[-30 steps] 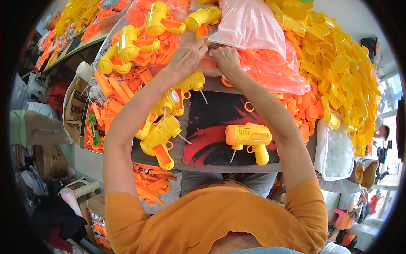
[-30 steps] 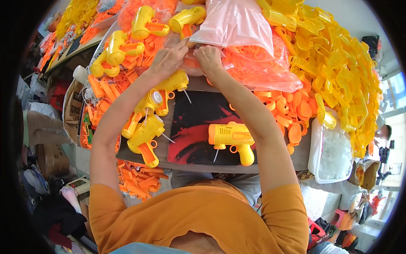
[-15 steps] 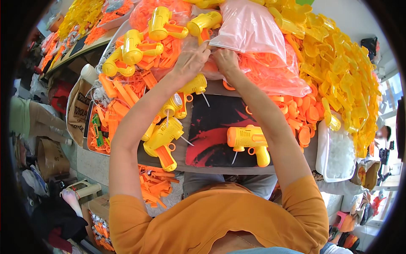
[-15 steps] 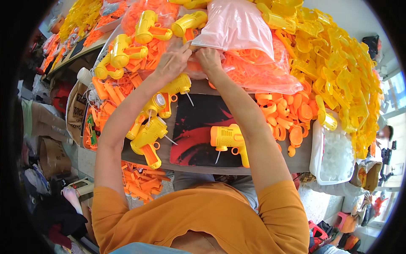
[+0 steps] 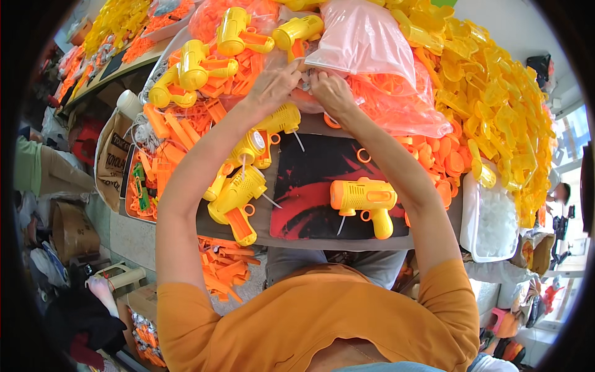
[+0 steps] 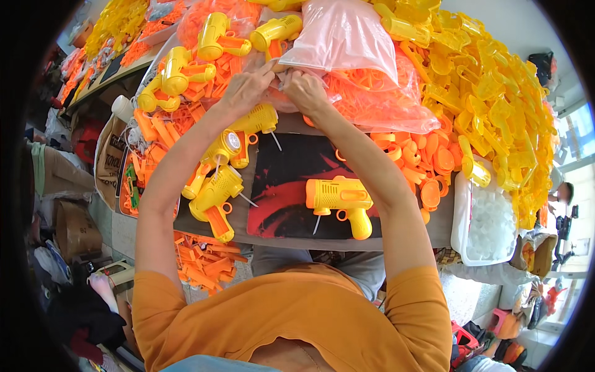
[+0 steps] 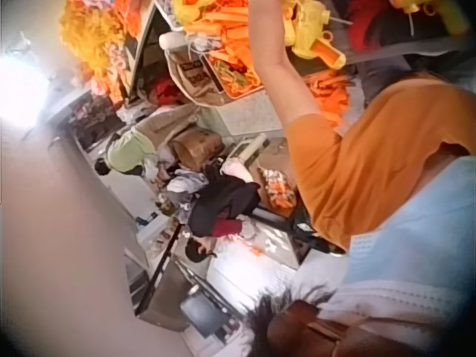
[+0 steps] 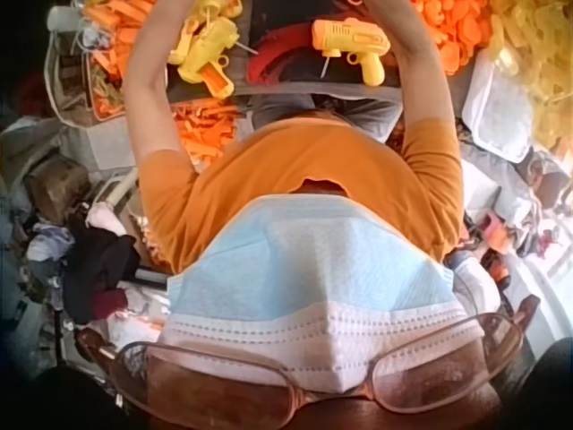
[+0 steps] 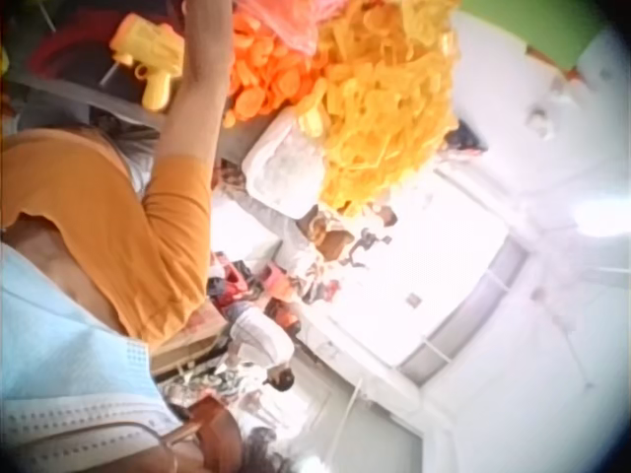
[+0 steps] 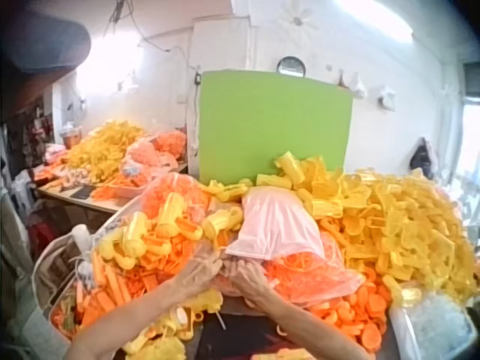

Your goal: Assembling plastic components of toy blasters and applying decorative stickers.

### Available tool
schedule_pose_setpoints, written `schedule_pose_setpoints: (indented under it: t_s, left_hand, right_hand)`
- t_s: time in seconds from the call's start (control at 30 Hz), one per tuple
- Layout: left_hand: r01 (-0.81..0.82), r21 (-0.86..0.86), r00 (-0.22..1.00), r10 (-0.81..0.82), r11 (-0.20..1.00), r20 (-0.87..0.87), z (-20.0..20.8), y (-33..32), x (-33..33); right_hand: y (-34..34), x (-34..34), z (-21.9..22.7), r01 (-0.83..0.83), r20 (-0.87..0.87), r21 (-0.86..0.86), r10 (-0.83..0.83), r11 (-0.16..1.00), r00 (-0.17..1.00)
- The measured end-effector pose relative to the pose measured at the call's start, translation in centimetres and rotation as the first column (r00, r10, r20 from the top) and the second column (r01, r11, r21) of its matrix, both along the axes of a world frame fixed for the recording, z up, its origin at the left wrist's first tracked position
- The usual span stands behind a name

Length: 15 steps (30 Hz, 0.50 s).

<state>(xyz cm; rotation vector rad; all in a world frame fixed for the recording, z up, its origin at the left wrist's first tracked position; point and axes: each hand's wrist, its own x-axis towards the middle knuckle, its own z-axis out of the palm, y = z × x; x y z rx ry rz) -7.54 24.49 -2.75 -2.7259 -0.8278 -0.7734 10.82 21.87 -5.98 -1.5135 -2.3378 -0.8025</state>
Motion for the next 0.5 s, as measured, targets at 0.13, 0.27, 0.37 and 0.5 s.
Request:
schedule_pose_setpoints:
  t_s: [0.13,0.27,0.37,0.5]
  left_hand:
    - [0.0,-0.006,1.0,0.0,1.0,-0.028,0.2,-0.3,-0.2]
    - [0.027,-0.077,1.0,-0.027,0.997,0.009,0.4,-1.2,-0.6]
    - [0.042,-0.157,0.997,-0.051,0.987,-0.058,-0.8,-0.9,-2.3]
    - [0.101,-0.228,0.995,-0.094,0.968,0.039,0.5,-2.5,-2.5]
  right_hand:
    - [-1.0,0.1,1.2,-0.099,-0.08,0.061,0.104,0.993,0.991]
    - [-2.5,0.5,2.3,-0.169,-0.312,-0.021,0.154,0.985,0.937]
    - [-4.5,0.2,3.5,-0.286,-0.535,0.078,0.283,0.955,0.796]
    - [-7.1,1.5,4.3,-0.174,-0.708,0.107,0.198,0.979,0.677]
